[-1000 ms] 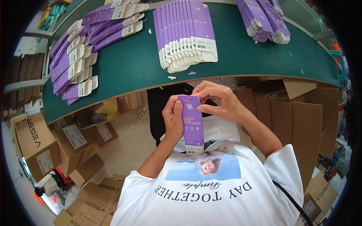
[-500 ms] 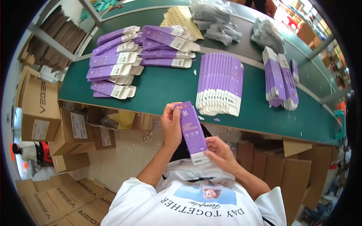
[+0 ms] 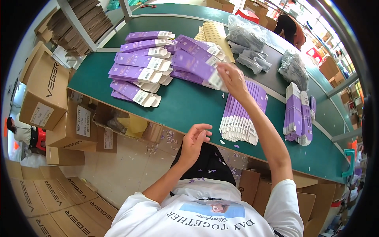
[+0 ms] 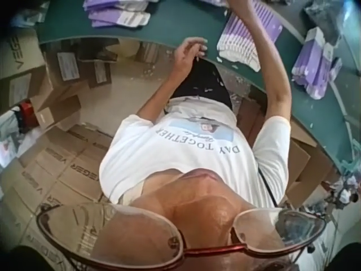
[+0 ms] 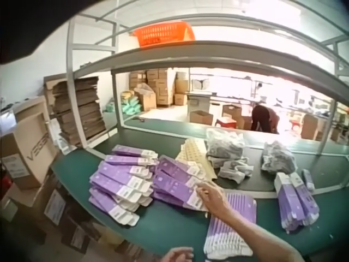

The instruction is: The person folds and assembles flat cardboard product boxes by hand at a manual station.

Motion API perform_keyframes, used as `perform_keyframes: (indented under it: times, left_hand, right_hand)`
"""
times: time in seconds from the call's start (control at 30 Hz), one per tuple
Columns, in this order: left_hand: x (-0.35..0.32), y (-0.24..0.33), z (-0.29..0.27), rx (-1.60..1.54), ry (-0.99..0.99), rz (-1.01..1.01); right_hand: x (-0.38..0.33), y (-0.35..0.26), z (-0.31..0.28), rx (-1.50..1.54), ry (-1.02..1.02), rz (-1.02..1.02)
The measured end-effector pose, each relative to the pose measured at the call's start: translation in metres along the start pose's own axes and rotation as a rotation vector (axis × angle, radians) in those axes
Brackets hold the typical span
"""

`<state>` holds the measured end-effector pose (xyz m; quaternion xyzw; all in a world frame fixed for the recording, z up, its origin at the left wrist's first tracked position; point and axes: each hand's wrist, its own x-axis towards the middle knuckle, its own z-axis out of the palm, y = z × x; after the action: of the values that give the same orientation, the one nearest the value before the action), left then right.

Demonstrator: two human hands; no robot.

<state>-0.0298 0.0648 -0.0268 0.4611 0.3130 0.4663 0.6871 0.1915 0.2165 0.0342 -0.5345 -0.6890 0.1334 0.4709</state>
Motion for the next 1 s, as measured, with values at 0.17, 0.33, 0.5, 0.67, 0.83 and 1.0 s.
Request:
perform_keyframes:
  times: [0.17, 0.33, 0.5, 0.67, 0.83, 1.0]
  left_hand:
    - [0.03, 0.019, -0.023, 0.64, 0.055, 0.383]
    - [0.107, 0.036, -0.041, 1.118, 0.076, 0.736]
    - [0.188, 0.041, -0.072, 1.72, 0.14, 0.816]
    - [0.222, 0.037, -0.077, 1.768, 0.005, 0.808]
    - [0.215, 0.034, -0.066, 1.798, 0.026, 0.952]
    - [0.219, 0.038, -0.059, 1.753, 0.019, 0.991]
  right_hand:
    - [-0.048, -0.021, 0.016, -0.19, 0.019, -0.194]
    - [-0.15, -0.048, -0.043, -0.294, -0.159, 0.006]
    - [-0.186, -0.043, -0.102, -0.504, -0.17, 0.142]
    - [-0.209, -0.017, -0.121, -0.466, -0.341, 0.226]
    - [-0.22, -0.026, -0.122, -0.551, -0.333, 0.126]
    - [-0.231, -0.026, -0.114, -0.519, -0.156, 0.063]
